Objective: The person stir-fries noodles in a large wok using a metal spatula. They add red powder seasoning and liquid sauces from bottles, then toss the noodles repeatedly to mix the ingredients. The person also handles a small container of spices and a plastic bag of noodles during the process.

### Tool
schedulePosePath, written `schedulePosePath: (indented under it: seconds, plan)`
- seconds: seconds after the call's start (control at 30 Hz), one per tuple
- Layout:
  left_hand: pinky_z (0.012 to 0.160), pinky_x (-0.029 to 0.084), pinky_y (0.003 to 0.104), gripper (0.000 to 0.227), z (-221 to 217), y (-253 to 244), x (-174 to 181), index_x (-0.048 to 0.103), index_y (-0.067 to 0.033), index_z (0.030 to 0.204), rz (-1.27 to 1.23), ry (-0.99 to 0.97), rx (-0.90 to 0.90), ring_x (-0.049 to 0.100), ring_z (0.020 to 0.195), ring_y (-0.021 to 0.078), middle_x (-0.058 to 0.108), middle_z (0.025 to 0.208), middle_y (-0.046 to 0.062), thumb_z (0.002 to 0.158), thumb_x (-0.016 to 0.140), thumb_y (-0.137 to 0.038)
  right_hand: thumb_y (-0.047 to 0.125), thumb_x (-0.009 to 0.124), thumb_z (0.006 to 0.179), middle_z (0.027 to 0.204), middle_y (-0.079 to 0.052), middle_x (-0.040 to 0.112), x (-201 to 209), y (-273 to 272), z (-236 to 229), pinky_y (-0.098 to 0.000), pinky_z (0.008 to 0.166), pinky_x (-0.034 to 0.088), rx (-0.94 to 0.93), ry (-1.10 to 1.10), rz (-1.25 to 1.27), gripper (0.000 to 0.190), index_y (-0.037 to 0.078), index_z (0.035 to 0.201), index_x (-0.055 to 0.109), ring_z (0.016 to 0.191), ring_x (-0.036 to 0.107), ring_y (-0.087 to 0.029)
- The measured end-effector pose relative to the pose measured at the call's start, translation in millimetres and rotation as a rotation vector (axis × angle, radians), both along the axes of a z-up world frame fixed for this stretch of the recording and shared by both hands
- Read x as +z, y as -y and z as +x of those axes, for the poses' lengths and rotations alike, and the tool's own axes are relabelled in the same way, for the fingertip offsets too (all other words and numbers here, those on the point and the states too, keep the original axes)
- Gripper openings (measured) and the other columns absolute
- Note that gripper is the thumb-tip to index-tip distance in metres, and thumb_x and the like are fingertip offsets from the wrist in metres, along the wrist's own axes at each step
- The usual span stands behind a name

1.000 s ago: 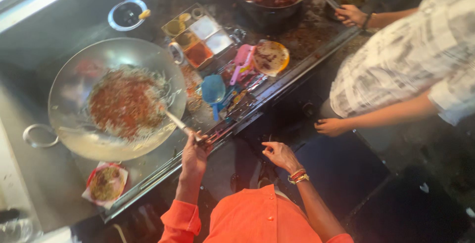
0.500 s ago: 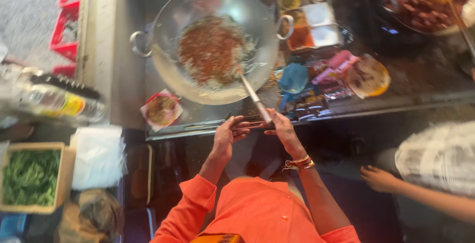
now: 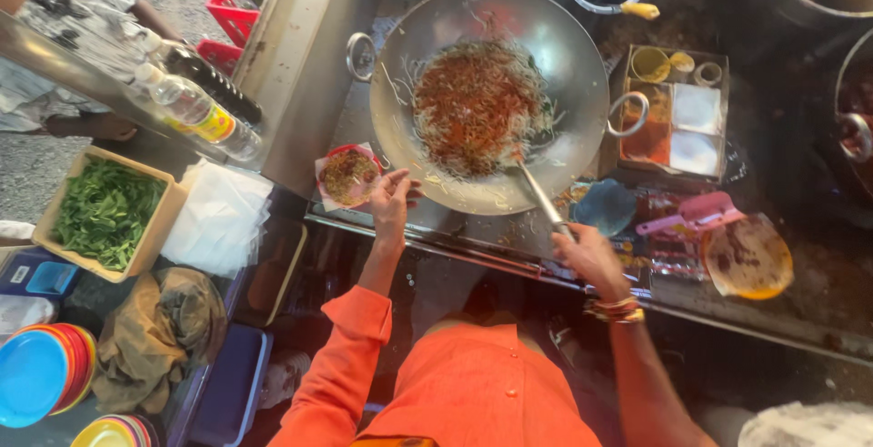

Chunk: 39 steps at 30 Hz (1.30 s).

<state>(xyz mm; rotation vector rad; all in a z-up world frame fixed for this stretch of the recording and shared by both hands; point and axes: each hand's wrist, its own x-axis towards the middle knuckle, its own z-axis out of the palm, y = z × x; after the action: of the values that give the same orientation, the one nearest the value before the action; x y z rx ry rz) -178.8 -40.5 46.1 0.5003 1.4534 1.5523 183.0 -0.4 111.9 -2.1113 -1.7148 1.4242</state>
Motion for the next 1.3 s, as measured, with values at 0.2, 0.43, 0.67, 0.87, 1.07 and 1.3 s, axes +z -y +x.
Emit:
schedulePosePath:
  seconds: [0.2, 0.43, 0.67, 0.87, 1.07, 1.3]
  plan:
    - [0.083, 0.059, 0.031, 0.038, -67, -47, -2, 0.062, 0.0022, 0.13, 0.104, -0.547, 0.18, 0.071, 0.094, 0.0186, 0.073, 0.11, 0.012, 0.094, 0.065, -0.01, 0.037, 0.062, 0.094, 0.068, -0.01, 0.072, 91, -52, 68, -0.041, 0.06, 0.053, 0.397, 0.326, 0.026, 0.039, 0.011, 0.121, 0.074, 0.062, 0.067, -0.021]
    - [0.112, 0.047, 0.04, 0.061, -158, -125, 5, 0.05, 0.0053, 0.144, 0.131, -0.77, 0.07, 0.057, 0.135, 0.0348, 0.056, 0.144, 0.027, 0.091, 0.073, -0.014, 0.034, 0.064, 0.1, 0.069, -0.016, 0.07, 30, -83, -35, -0.0404, 0.062, 0.051, 0.343, 0.222, 0.192, 0.04, -0.003, 0.102, 0.078, 0.062, 0.066, -0.024]
    - [0.118, 0.03, 0.046, 0.098, -168, -209, -4, 0.025, 0.0179, 0.152, 0.128, -1.046, -0.167, 0.034, 0.144, 0.0516, 0.032, 0.154, 0.043, 0.09, 0.086, -0.027, 0.034, 0.074, 0.088, 0.074, -0.009, 0.075, 99, -73, 16, -0.0364, 0.051, 0.051, 0.387, 0.358, 0.221, 0.054, 0.027, 0.141, 0.065, 0.055, 0.061, -0.019]
    - [0.11, 0.043, 0.035, 0.108, -168, -199, 62, 0.01, 0.0119, 0.155, -0.109, -0.614, -0.311, 0.052, 0.135, 0.0337, 0.046, 0.147, 0.03, 0.084, 0.081, -0.03, 0.03, 0.073, 0.09, 0.059, -0.002, 0.051, 67, -59, -13, -0.0267, 0.04, 0.03, 0.111, 0.003, -0.251, 0.04, 0.006, 0.121, 0.076, 0.045, 0.041, -0.009]
    - [0.095, 0.053, 0.027, 0.103, -173, -189, 71, 0.016, 0.0155, 0.154, -0.064, -0.473, -0.363, 0.066, 0.114, 0.0206, 0.07, 0.128, 0.017, 0.081, 0.074, -0.027, 0.015, 0.07, 0.091, 0.07, 0.005, 0.065, 14, -62, -100, -0.0186, 0.04, 0.038, -0.184, -0.431, 0.027, 0.039, 0.003, 0.128, 0.067, 0.049, 0.049, -0.002]
    - [0.111, 0.039, 0.035, 0.098, -195, -192, 9, 0.024, 0.0179, 0.152, 0.055, -0.658, -0.342, 0.047, 0.138, 0.0344, 0.048, 0.147, 0.032, 0.089, 0.084, -0.028, 0.02, 0.078, 0.085, 0.084, -0.005, 0.074, 101, -16, -39, -0.0288, 0.048, 0.046, 0.106, 0.081, 0.551, 0.052, 0.016, 0.136, 0.067, 0.061, 0.061, -0.011]
